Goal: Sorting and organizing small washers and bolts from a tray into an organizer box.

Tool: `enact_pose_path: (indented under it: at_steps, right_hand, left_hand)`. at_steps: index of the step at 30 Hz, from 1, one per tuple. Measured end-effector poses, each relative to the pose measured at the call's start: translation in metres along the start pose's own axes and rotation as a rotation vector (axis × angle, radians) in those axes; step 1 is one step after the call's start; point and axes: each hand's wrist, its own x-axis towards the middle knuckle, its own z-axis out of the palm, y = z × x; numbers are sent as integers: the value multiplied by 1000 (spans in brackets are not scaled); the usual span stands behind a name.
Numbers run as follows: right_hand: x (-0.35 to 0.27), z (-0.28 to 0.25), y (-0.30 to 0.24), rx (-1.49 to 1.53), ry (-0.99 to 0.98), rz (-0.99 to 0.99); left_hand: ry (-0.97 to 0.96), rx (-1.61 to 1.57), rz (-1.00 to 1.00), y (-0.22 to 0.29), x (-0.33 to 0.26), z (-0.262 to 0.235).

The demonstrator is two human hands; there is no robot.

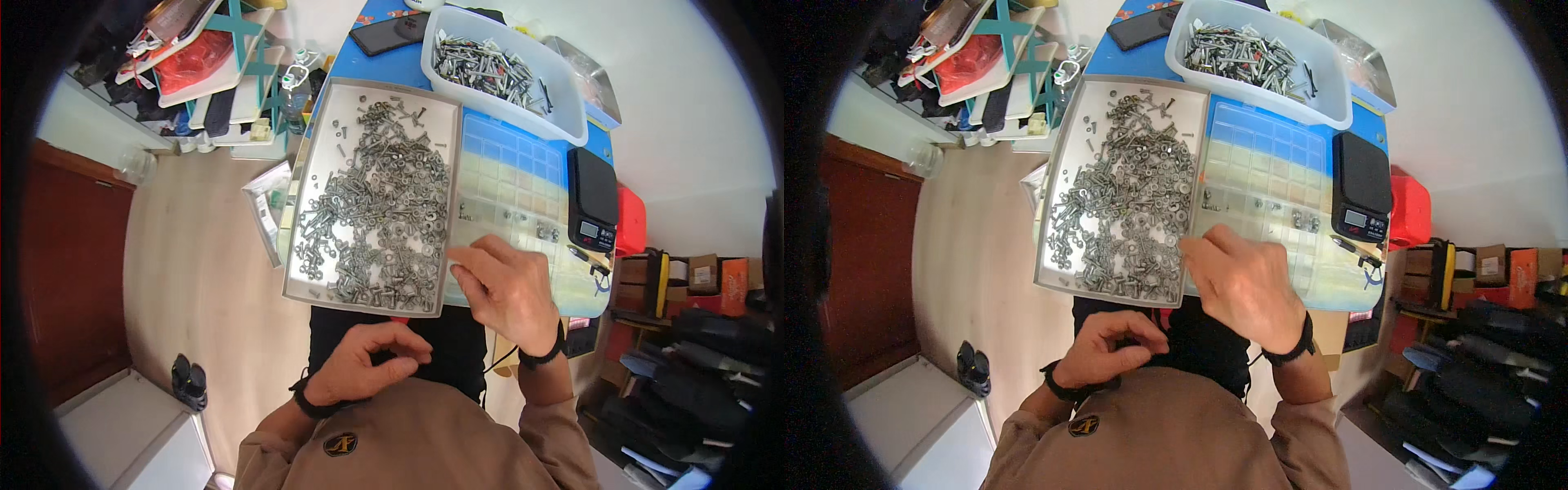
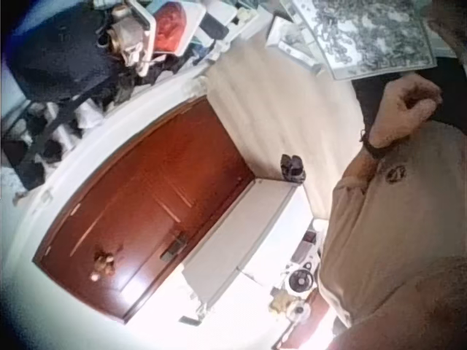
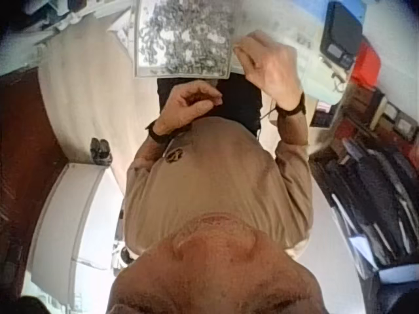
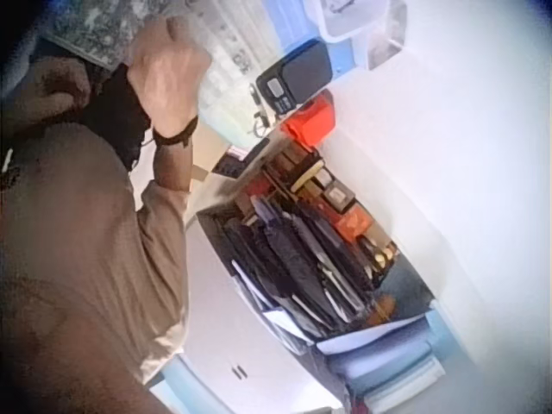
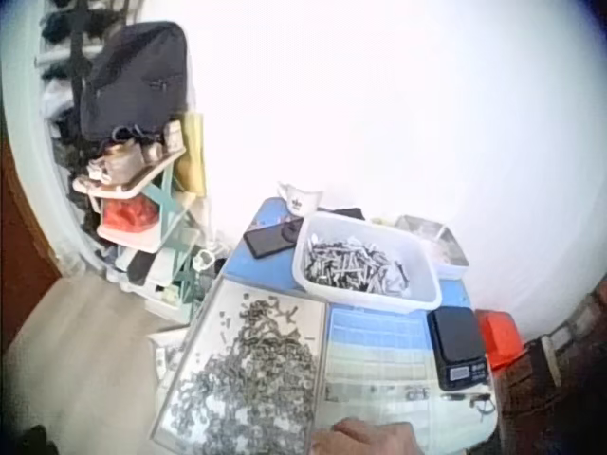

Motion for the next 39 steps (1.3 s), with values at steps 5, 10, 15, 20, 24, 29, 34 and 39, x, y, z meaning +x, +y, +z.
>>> enact_pose_path:
  at_steps: [5, 10, 15, 20, 24, 29, 34, 39]
  right_hand:
    - [27, 11, -1, -86, -120, 28]
    - [38, 22, -6, -208, -146, 80]
    - [47, 19, -2, -281, -121, 53]
    - [62, 17, -6, -260, -150, 55]
    - [72, 30, 9, -305, -141, 36]
    - [75, 35, 15, -293, -133, 54]
    - [75, 40, 20, -290, -135, 9]
    - [74, 37, 20, -293, -156, -22]
  left_hand:
    - [-127, 43, 122, 5, 4, -12]
    - [-77, -15, 216, -1, 3, -25]
    - [-58, -75, 203, -1, 1, -32]
    - [-44, -71, 177, 2, 3, -35]
    - [-40, -59, 198, -1, 3, -32]
    - [-27, -131, 199, -4, 1, -28]
    - [15, -132, 211, -6, 1, -26]
    - [10, -133, 203, -7, 2, -25]
